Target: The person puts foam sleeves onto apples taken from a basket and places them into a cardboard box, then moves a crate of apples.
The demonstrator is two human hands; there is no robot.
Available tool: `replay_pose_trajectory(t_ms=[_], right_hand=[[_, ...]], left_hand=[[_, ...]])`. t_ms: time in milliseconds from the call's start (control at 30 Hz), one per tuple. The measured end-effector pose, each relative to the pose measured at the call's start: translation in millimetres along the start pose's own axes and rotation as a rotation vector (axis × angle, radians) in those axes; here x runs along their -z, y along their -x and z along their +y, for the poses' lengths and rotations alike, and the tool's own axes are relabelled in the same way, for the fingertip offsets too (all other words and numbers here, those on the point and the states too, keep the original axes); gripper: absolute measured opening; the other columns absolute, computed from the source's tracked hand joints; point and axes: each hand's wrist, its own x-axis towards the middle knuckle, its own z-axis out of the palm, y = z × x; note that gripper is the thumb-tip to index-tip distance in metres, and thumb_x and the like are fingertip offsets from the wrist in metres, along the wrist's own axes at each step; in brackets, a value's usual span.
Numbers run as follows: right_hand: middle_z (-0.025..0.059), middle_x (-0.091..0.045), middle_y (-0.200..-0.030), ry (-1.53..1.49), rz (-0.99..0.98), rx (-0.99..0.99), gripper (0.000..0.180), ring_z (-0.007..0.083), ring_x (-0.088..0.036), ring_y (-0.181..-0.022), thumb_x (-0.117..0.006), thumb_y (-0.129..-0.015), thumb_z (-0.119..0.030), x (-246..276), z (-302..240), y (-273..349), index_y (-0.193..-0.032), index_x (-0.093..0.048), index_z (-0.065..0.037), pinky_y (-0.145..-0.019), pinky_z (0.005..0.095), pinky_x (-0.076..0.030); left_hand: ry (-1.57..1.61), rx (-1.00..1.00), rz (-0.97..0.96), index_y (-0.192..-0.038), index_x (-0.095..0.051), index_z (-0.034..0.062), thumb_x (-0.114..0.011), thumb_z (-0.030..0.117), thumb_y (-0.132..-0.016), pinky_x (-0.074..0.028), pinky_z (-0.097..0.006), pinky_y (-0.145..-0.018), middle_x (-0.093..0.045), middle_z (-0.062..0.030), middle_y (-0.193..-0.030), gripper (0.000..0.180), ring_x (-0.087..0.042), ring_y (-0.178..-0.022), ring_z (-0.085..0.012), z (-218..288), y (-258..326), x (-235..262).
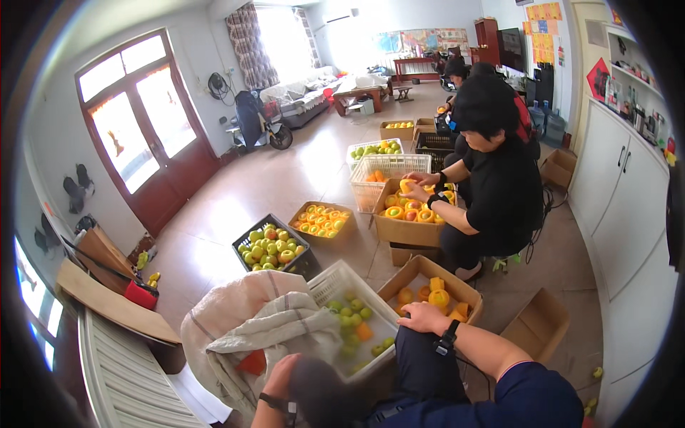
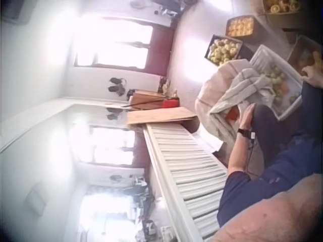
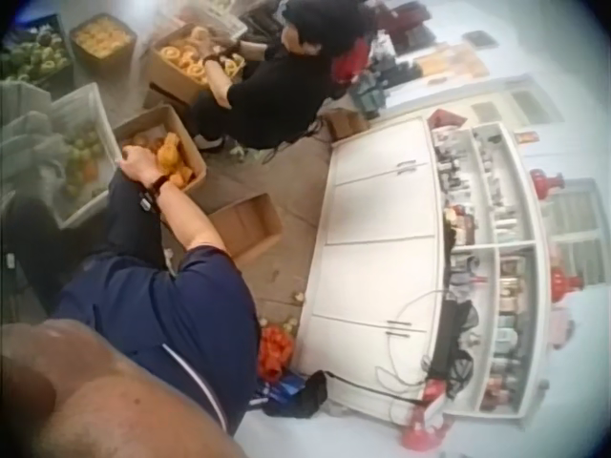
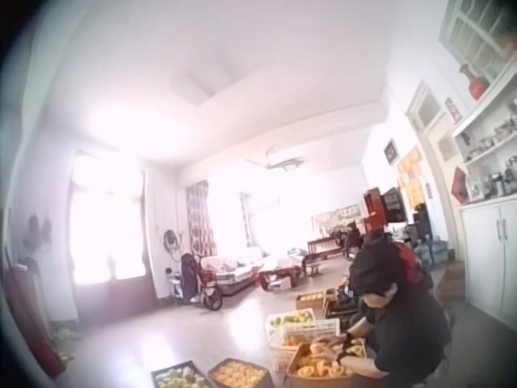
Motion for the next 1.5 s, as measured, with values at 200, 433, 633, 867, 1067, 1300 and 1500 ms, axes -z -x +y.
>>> replay_pose_trajectory(t_ms=[200,433,633,867,1067,1300,1500], right_hand=[[0.0158,-0.07,-0.119,0.002,0.056,-0.001,0.056,0.0355,-0.064,-0.113,-0.058,-0.088,-0.057,-4,10,4,-0.12,-0.069,-0.013,-0.095,0.0479,-0.051],[0.019,-0.07,-0.118,-0.082,0.108,0.037,0.056,0.0374,-0.065,-0.111,-0.061,-0.088,-0.055,-2,7,7,-0.119,-0.07,-0.009,-0.097,0.0464,-0.051],[0.0193,-0.07,-0.117,-0.1,0.104,-0.019,0.053,0.0363,-0.065,-0.11,-0.063,-0.087,-0.05,-2,11,17,-0.115,-0.071,-0.006,-0.095,0.0443,-0.052],[0.0188,-0.069,-0.119,-0.139,0.076,-0.077,0.049,0.0372,-0.065,-0.111,-0.064,-0.088,-0.046,-12,19,-4,-0.117,-0.07,-0.007,-0.095,0.0432,-0.051],[0.0209,-0.072,-0.104,-0.198,0.095,-0.105,0.038,0.038,-0.068,-0.1,-0.065,-0.09,-0.035,-4,23,-9,-0.107,-0.072,-0.002,-0.088,0.0411,-0.053],[0.0206,-0.073,-0.102,-0.198,0.09,-0.102,0.035,0.0357,-0.069,-0.097,-0.066,-0.09,-0.031,-21,14,-26,-0.105,-0.072,0.0,-0.086,0.0401,-0.052],[0.021,-0.072,-0.1,-0.174,0.092,-0.089,0.034,0.0366,-0.069,-0.098,-0.066,-0.09,-0.031,-18,-6,-32,-0.104,-0.072,-0.001,-0.086,0.0404,-0.053]], left_hand=[[-0.181,-0.13,0.062,-0.114,-0.065,0.0003,-0.067,0.016,-0.086,-0.053,-0.035,-0.088,-0.069,-0.0116,-0.105,0.032,-0.066,-0.099,-0.0276,6,-4,-8],[-0.023,0.322,0.25,-0.118,-0.068,-0.0008,-0.061,0.031,-0.097,-0.051,-0.03,-0.087,-0.071,-0.0089,-0.105,0.039,-0.064,-0.097,-0.0168,-11,-12,-27],[-0.151,0.293,0.285,-0.115,-0.069,-0.0015,-0.061,0.034,-0.094,-0.05,-0.032,-0.088,-0.072,-0.015,-0.107,0.042,-0.065,-0.099,-0.0203,-22,-15,-40],[-0.19,0.057,0.817,-0.077,-0.062,0.0039,-0.06,0.021,-0.093,-0.042,-0.028,-0.06,-0.059,0.0011,-0.071,0.023,-0.052,-0.065,-0.0097,-76,-2,37],[-0.108,0.161,1.094,-0.093,-0.072,-0.0024,-0.057,0.016,-0.092,-0.05,-0.033,-0.072,-0.072,-0.0096,-0.083,0.024,-0.065,-0.075,-0.0179,-113,-14,104],[-0.161,0.364,0.878,-0.107,-0.073,-0.0014,-0.057,0.017,-0.088,-0.053,-0.038,-0.09,-0.073,-0.022,-0.106,0.031,-0.07,-0.102,-0.0319,-178,-14,135],[-0.633,0.435,0.592,-0.112,-0.073,0.0069,-0.056,0.028,-0.091,-0.051,-0.046,-0.093,-0.069,-0.0232,-0.117,0.034,-0.065,-0.112,-0.0406,-199,-15,150]])
